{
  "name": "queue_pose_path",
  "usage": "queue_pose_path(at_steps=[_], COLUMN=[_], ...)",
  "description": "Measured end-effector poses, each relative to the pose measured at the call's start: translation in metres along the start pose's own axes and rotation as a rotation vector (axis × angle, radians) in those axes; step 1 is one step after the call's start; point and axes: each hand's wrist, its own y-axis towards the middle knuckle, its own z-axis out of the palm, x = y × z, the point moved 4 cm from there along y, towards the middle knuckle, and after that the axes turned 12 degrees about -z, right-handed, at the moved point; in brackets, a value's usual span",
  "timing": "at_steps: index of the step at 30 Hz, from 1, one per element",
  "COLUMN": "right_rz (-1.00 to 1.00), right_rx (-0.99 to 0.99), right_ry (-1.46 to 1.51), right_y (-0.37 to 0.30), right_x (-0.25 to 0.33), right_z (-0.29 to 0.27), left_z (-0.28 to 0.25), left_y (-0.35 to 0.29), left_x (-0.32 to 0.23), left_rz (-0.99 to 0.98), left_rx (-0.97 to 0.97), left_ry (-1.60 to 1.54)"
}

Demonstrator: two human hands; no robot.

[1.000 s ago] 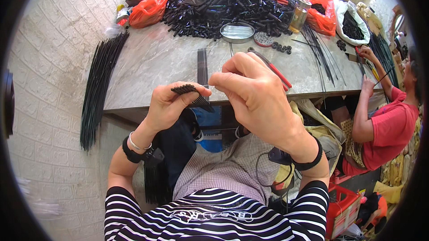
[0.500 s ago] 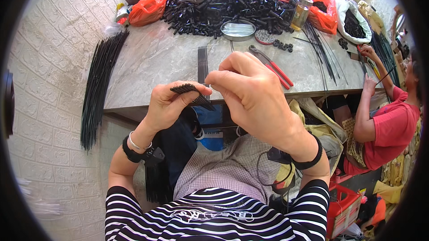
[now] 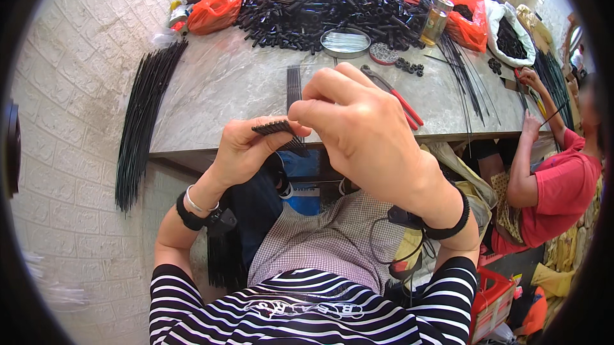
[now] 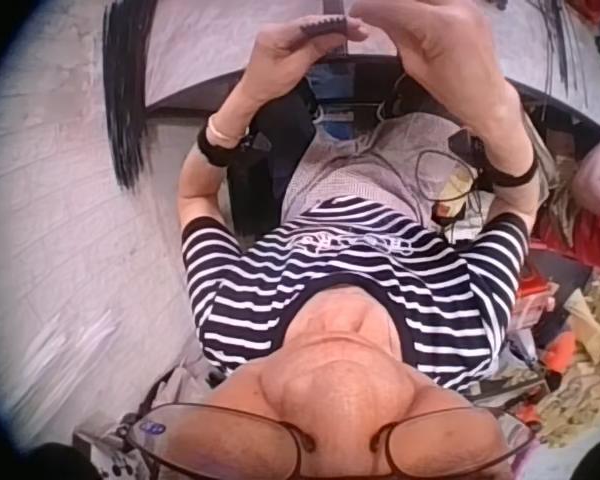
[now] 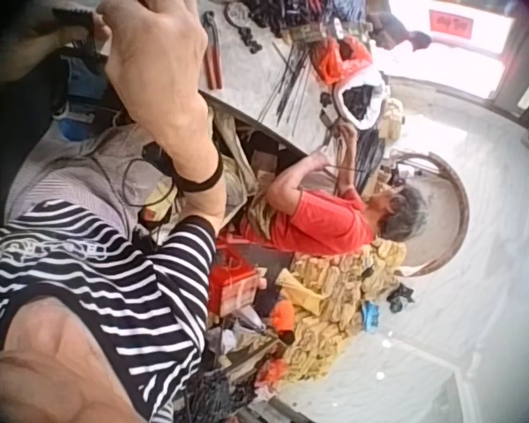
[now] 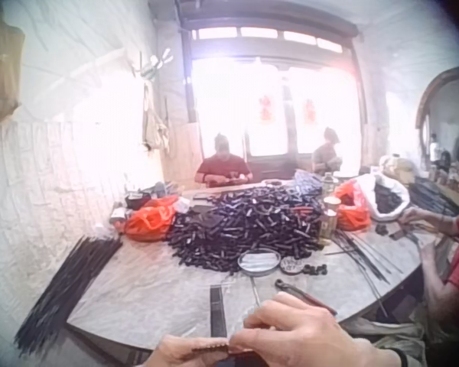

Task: Manually assembling umbrella ribs and components at a production table.

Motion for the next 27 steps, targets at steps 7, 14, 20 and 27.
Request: queue_pose_path(at_steps=[7,14,20,27], right_rz=[0.176,0.035,0.045,-0.087], right_rx=[-0.040,-0.101,-0.117,-0.128], right_ry=[0.310,0.141,0.290,0.213], right_y=[-0.001,0.005,0.010,0.015], right_x=[-0.010,-0.004,-0.005,0.003], right_z=[0.009,0.012,0.018,0.032], left_z=[-0.001,-0.003,-0.006,-0.006], left_y=[0.000,0.000,-0.001,0.001], left_x=[-0.002,-0.002,0.003,0.013], left_rz=[-0.007,-0.023,0.010,0.112], left_rx=[0.016,0.014,-0.004,0.008], left_ry=[0.043,0.078,0.071,0.098])
